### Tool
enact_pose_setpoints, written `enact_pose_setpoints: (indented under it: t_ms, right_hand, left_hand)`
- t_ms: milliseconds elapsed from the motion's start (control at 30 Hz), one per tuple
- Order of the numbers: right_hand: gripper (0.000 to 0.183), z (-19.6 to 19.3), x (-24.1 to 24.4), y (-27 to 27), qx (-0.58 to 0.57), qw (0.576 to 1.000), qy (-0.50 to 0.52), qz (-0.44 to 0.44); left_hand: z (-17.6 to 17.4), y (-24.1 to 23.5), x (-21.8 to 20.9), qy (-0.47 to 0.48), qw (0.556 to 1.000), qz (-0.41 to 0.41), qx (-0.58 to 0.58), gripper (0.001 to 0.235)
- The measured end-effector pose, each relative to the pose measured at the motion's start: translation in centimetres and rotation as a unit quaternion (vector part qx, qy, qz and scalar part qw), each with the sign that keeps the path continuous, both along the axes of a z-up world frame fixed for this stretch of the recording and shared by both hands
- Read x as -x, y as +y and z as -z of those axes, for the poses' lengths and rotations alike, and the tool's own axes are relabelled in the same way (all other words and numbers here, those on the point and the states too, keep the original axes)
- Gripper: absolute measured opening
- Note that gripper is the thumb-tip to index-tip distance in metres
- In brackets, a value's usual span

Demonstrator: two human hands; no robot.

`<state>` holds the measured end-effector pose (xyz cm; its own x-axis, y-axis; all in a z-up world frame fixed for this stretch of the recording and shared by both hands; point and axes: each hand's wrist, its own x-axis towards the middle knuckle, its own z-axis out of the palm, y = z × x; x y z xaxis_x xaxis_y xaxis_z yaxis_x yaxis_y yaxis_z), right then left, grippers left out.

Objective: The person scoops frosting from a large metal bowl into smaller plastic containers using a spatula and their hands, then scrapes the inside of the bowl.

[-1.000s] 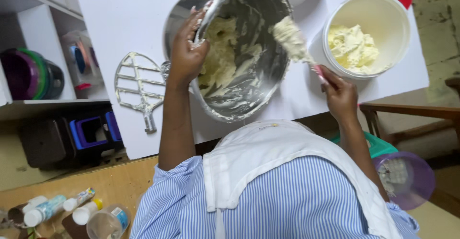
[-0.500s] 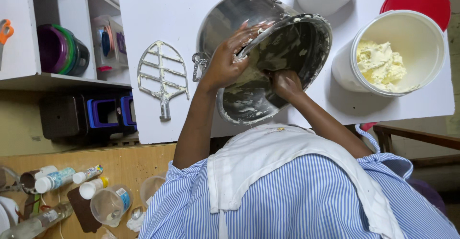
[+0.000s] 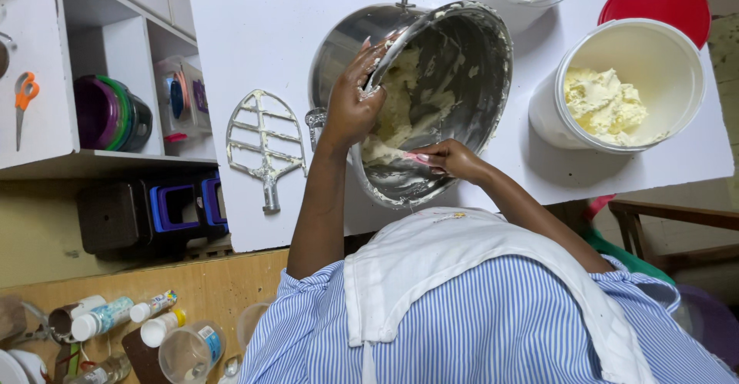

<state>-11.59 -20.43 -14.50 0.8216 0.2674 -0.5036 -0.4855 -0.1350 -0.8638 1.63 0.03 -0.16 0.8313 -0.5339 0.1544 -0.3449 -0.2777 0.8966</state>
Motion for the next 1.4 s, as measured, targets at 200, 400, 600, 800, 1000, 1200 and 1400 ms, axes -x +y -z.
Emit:
enact_pose_setpoints:
  t_ms: [200,400,600,800,1000,1200,1400]
  right_hand:
    - [0.037,-5.1,4.8,-4.0,-0.132,0.981,-0.008,0.14]
    - [0.043,-9.0,13.5,-10.1,0.104,0.895,-0.205,0.382]
    - [0.073,-6.5,17.8,-15.9,0.526,0.68,-0.323,0.395]
    - [0.031,-7.6,17.0,-15.3,0.436,0.73,-0.221,0.478]
    - [0.033,-9.9,11.9,-12.6,0.296,0.884,-0.229,0.279]
    - [0.028,-4.4,2.0,-7.2,0.689,0.622,-0.366,0.065]
    - [0.033,5.1,-7.4,-7.0,0.662,0.692,-0.289,-0.01]
  left_hand:
    - [0.5,-0.2,-1.1,0.012,1.0,0.002,0.023,0.058]
    - [-1.0,1.0,-1.4,0.013,0.999,-0.015,0.034,0.055]
    - [-3.9,0.5,-0.7,0.081,0.993,-0.082,-0.002,0.056]
    - [-3.2,0.1,-0.9,0.05,0.997,-0.053,0.025,0.053]
    - [-1.3,-0.6,-1.3,0.033,0.999,0.0,0.028,0.058]
    - [0.4,-0.8,-0.9,-0.022,0.998,0.051,-0.001,0.058]
    - [-0.6,-0.6,0.6,-0.003,0.996,0.075,-0.039,0.061]
